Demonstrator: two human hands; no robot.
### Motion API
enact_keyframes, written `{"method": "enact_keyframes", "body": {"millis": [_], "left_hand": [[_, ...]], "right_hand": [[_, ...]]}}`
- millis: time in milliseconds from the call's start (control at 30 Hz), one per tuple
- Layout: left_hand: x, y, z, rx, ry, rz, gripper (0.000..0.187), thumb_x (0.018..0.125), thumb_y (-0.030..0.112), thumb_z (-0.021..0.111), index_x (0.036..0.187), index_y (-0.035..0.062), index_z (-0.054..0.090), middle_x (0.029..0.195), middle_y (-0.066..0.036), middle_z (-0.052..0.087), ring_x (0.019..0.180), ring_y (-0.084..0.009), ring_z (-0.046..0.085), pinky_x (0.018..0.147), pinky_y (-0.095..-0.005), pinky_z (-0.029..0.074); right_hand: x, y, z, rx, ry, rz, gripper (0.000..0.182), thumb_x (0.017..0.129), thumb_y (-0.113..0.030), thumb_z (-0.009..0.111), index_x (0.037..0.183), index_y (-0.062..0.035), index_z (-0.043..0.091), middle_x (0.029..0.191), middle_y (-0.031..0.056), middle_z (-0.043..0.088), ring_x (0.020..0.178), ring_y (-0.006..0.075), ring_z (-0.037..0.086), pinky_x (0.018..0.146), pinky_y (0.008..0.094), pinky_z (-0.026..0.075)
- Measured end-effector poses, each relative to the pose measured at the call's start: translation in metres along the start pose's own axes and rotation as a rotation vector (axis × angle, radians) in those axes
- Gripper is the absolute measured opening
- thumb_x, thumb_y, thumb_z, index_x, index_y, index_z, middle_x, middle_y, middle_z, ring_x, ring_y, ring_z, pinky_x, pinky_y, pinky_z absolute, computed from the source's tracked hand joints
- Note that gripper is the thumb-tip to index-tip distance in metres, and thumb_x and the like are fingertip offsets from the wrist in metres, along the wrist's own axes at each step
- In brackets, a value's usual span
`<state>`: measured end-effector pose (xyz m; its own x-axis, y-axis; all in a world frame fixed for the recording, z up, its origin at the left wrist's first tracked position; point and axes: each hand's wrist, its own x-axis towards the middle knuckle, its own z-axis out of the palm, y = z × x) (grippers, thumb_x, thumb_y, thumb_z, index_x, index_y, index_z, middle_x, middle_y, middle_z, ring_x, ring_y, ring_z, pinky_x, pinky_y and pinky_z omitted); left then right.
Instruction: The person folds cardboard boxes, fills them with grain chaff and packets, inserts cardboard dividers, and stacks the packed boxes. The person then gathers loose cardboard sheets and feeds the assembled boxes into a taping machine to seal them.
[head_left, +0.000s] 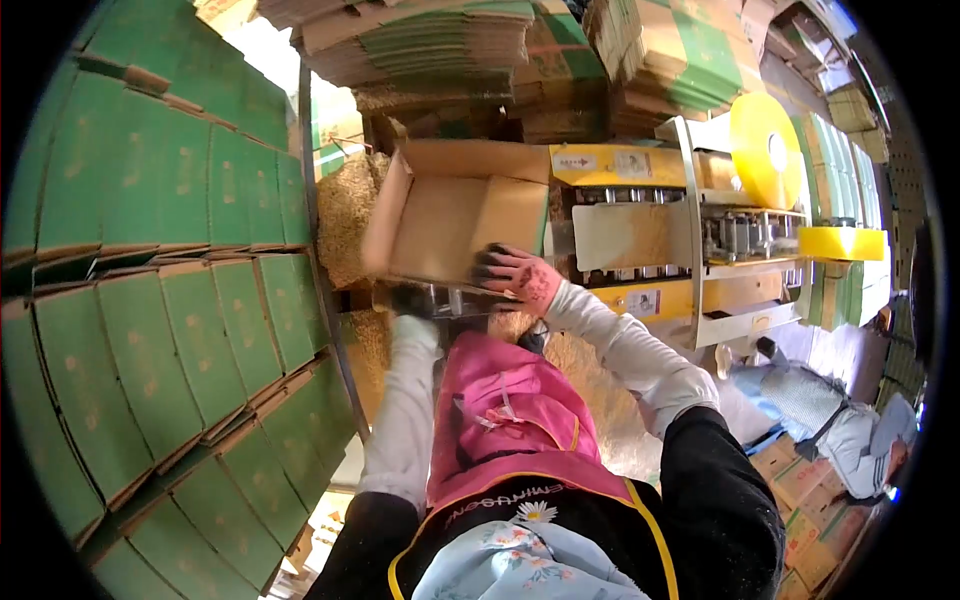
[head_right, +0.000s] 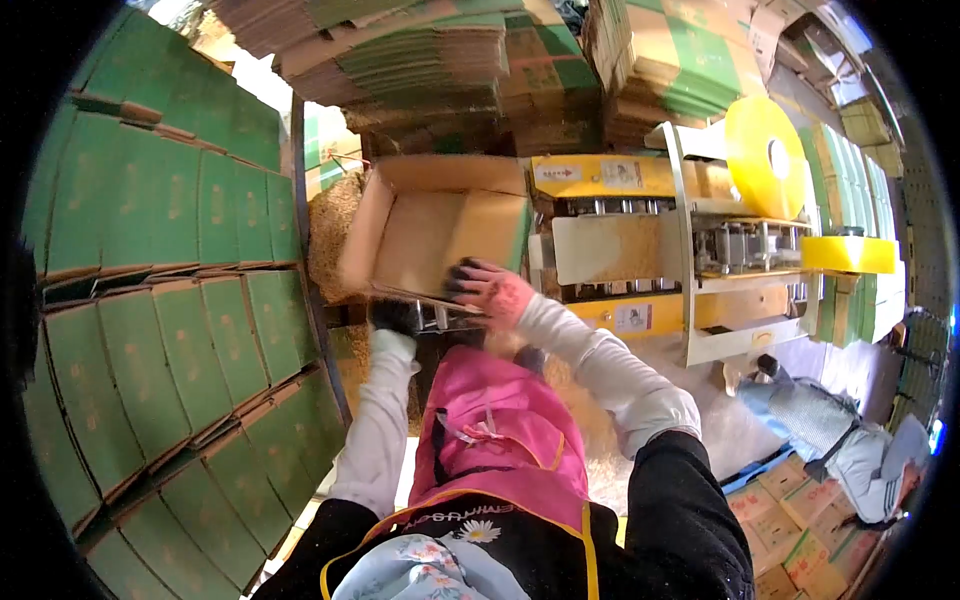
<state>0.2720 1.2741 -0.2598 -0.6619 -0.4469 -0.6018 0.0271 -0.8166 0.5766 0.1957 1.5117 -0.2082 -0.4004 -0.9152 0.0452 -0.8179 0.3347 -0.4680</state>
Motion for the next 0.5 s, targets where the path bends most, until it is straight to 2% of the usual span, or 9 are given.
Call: {"method": "enact_keyframes", "body": {"millis": [33, 67, 133, 200, 233, 267, 400, 467, 500], "left_hand": [[0.020, 0.004, -0.035, 0.062, -0.031, 0.016, 0.044, 0.082, 0.036, 0.046, 0.112, 0.0032, 0.047, 0.114, -0.011, 0.050, 0.099, -0.0227, 0.051, 0.085, -0.0361, 0.041], [0.043, 0.024, -0.063, 0.699, 0.358, 0.317, 0.040, 0.081, 0.031, 0.052, 0.103, -0.0022, 0.051, 0.096, -0.009, 0.056, 0.079, -0.0197, 0.053, 0.068, -0.0289, 0.044], [-0.001, 0.062, 0.004, 0.905, -0.134, 0.281, 0.048, 0.079, 0.036, 0.055, 0.105, -0.0038, 0.050, 0.099, -0.012, 0.056, 0.084, -0.0227, 0.054, 0.072, -0.0319, 0.044], [-0.029, 0.066, 0.072, 1.764, -0.955, 0.412, 0.059, 0.074, 0.044, 0.057, 0.110, -0.0017, 0.046, 0.102, -0.016, 0.055, 0.089, -0.0277, 0.054, 0.077, -0.0355, 0.043], [-0.051, 0.059, 0.100, 2.203, -1.074, 0.193, 0.057, 0.073, 0.041, 0.059, 0.116, 0.0068, 0.045, 0.116, -0.016, 0.047, 0.107, -0.0273, 0.046, 0.092, -0.0363, 0.035], [-0.050, 0.034, 0.087, 2.502, -1.201, 0.282, 0.062, 0.069, 0.045, 0.060, 0.118, 0.0112, 0.043, 0.119, -0.013, 0.045, 0.112, -0.0270, 0.041, 0.096, -0.0358, 0.030], [-0.003, 0.009, 0.107, 2.692, -1.236, 0.256, 0.062, 0.067, 0.049, 0.059, 0.118, 0.0182, 0.043, 0.127, -0.013, 0.036, 0.117, -0.0261, 0.036, 0.095, -0.0375, 0.029], [0.008, 0.000, 0.119, 2.705, -0.935, 0.556, 0.086, 0.058, 0.055, 0.063, 0.127, 0.0160, 0.031, 0.132, -0.016, 0.026, 0.123, -0.0319, 0.021, 0.100, -0.0468, 0.016], [0.015, -0.007, 0.115, 2.744, -0.730, 0.501, 0.095, 0.054, 0.058, 0.064, 0.129, 0.0128, 0.027, 0.133, -0.018, 0.023, 0.124, -0.0317, 0.018, 0.100, -0.0484, 0.012]], "right_hand": [[-0.031, 0.016, 0.036, -0.132, -0.044, -0.090, 0.038, 0.072, -0.030, 0.049, 0.108, -0.0174, 0.052, 0.116, 0.0060, 0.048, 0.117, 0.0245, 0.035, 0.103, 0.0426, 0.018], [-0.053, 0.021, 0.054, -0.114, -0.044, -0.077, 0.038, 0.072, -0.030, 0.049, 0.108, -0.0174, 0.052, 0.116, 0.0060, 0.048, 0.117, 0.0245, 0.035, 0.103, 0.0426, 0.018], [-0.079, 0.030, 0.071, -0.008, -0.045, 0.029, 0.047, 0.066, -0.038, 0.052, 0.110, -0.0192, 0.052, 0.117, 0.0046, 0.048, 0.118, 0.0241, 0.034, 0.104, 0.0436, 0.015], [-0.082, 0.029, 0.070, 0.068, -0.114, 0.108, 0.053, 0.063, -0.040, 0.055, 0.112, -0.0198, 0.051, 0.119, 0.0048, 0.047, 0.118, 0.0246, 0.034, 0.103, 0.0438, 0.017], [-0.079, 0.029, 0.063, 0.075, -0.167, 0.100, 0.053, 0.066, -0.041, 0.056, 0.113, -0.0171, 0.051, 0.121, 0.0067, 0.045, 0.119, 0.0264, 0.033, 0.103, 0.0439, 0.017], [-0.080, 0.026, 0.061, 0.070, -0.163, 0.110, 0.053, 0.066, -0.041, 0.056, 0.113, -0.0171, 0.051, 0.121, 0.0067, 0.045, 0.119, 0.0264, 0.033, 0.103, 0.0439, 0.017], [-0.077, 0.001, -0.001, 0.508, 0.312, 0.465, 0.067, 0.059, -0.028, 0.071, 0.117, -0.0086, 0.044, 0.118, 0.0163, 0.044, 0.116, 0.0326, 0.034, 0.097, 0.0423, 0.029], [-0.031, 0.003, -0.061, 0.200, 0.471, 0.396, 0.064, 0.063, -0.031, 0.066, 0.117, -0.0070, 0.042, 0.117, 0.0163, 0.043, 0.113, 0.0343, 0.036, 0.097, 0.0430, 0.028], [0.000, 0.010, -0.080, 0.022, 0.536, 0.321, 0.062, 0.065, -0.033, 0.065, 0.116, -0.0062, 0.043, 0.117, 0.0157, 0.043, 0.113, 0.0347, 0.036, 0.097, 0.0433, 0.028]]}}
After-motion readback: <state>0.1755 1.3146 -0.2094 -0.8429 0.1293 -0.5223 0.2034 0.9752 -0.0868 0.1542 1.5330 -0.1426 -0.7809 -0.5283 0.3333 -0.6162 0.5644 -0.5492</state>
